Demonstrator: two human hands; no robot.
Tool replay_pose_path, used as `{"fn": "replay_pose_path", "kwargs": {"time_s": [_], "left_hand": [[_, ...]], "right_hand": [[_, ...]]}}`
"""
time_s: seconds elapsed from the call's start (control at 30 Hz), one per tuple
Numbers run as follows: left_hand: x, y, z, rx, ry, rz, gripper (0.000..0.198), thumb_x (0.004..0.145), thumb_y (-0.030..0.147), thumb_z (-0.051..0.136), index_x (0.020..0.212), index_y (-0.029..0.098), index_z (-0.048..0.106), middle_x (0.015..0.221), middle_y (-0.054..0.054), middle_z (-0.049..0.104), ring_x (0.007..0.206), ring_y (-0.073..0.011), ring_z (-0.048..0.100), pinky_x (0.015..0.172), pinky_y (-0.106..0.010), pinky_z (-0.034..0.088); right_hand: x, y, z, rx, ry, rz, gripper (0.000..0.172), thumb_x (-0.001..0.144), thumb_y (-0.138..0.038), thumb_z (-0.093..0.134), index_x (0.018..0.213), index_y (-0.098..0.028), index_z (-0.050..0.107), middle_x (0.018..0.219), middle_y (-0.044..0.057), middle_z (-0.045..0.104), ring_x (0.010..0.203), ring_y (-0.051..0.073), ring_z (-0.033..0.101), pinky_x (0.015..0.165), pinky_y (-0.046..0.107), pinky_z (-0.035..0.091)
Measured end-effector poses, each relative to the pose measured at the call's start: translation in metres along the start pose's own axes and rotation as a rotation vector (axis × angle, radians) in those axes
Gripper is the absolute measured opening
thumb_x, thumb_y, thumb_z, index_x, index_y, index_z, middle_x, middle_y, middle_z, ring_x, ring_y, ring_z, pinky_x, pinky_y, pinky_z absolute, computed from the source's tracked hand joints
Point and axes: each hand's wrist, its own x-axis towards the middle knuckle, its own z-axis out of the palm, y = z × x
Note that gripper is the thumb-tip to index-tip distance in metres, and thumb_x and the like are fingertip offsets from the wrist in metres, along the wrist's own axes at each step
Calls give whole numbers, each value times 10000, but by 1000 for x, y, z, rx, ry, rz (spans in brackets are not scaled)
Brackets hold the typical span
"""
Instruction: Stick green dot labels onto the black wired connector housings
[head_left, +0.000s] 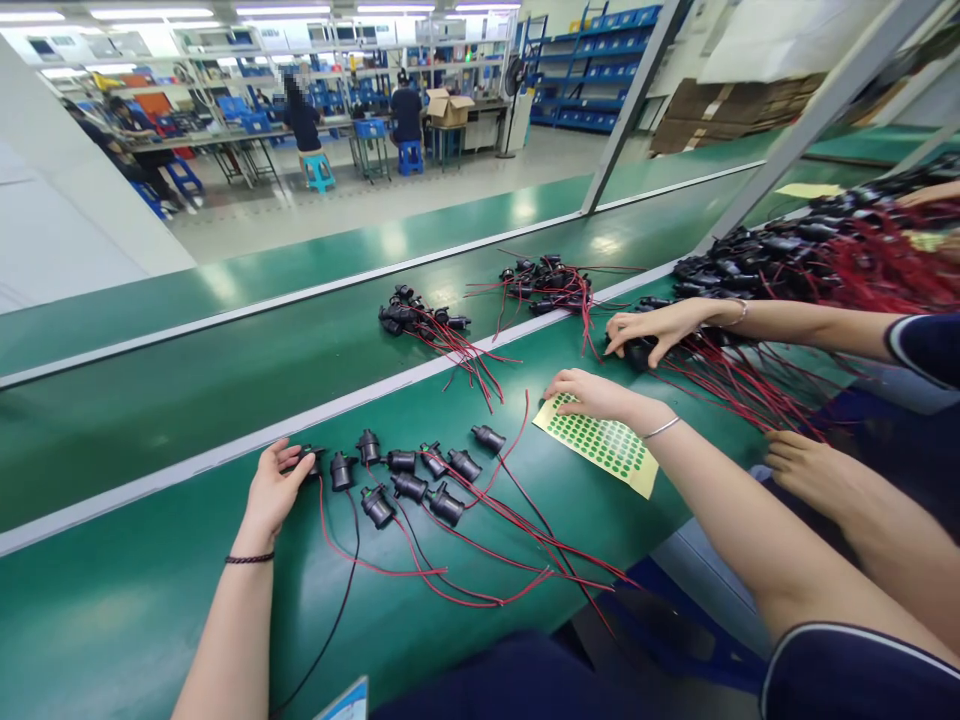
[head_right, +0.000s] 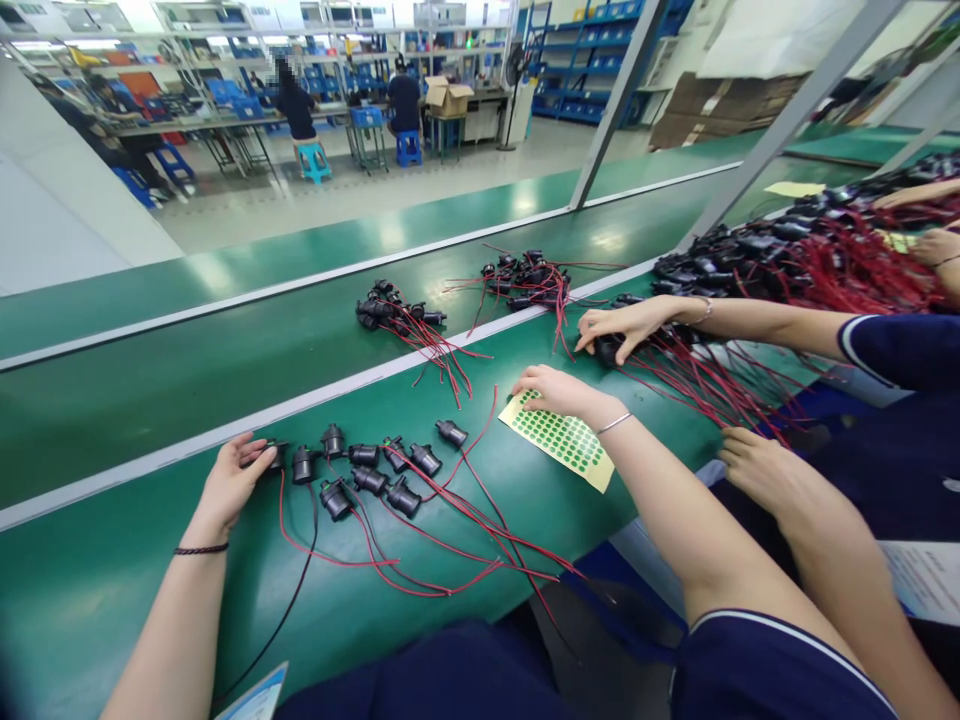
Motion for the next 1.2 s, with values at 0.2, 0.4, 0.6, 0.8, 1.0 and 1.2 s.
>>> {"fn": "replay_pose_path", "kwargs": {"time_s": [0.2, 0.4, 0.6, 0.8, 1.0, 1.2], "left_hand": [[1, -6, 1, -75, 45, 5, 617, 685, 379, 721, 1217, 171, 486, 1209, -149, 602, 1176, -280, 575, 1040, -514, 454], [3, -13, 1, -160, 54, 23, 590, 673, 344, 747, 1189, 185, 511, 1158, -121, 624, 1131, -253, 598, 1054, -522, 440], [6, -22, 0, -183, 47, 36, 602, 694, 358, 741, 1221, 191, 505, 1185, -121, 614, 1162, -255, 580, 1081, -538, 404], [9, -27, 1, -189, 45, 46, 610, 693, 378, 738, 1223, 191, 500, 1181, -118, 612, 1162, -257, 578, 1082, -538, 399], [8, -27, 0, -177, 35, 44, 608, 700, 380, 730, 1229, 193, 496, 1188, -118, 612, 1138, -250, 588, 1072, -535, 410], [8, -29, 0, -181, 41, 38, 595, 703, 377, 731, 1223, 194, 506, 1185, -116, 617, 1123, -244, 595, 1068, -524, 418]], "right_hand": [[-1, 11, 8, -30, 61, -76, 210, 830, -376, 625, 851, -212, 755, 980, 107, 688, 920, 255, 599, 868, 398, 487], [-16, 14, 31, -52, 227, -84, 312, 919, -357, 492, 964, -212, 765, 997, 118, 713, 938, 251, 615, 868, 419, 519], [-25, 10, 43, -74, 324, -98, 339, 959, -310, 435, 1067, -231, 747, 1085, 86, 738, 950, 218, 651, 856, 387, 553], [-29, 9, 47, -94, 373, -99, 311, 953, -262, 458, 1070, -231, 745, 1109, 85, 746, 917, 217, 663, 821, 389, 569], [-30, 7, 50, -56, 409, -72, 267, 931, -247, 490, 956, -235, 756, 1051, 86, 763, 898, 218, 676, 813, 388, 574], [-30, 0, 47, 17, 467, 15, 261, 934, -311, 465, 848, -231, 699, 987, 76, 758, 908, 219, 693, 807, 376, 575]]}}
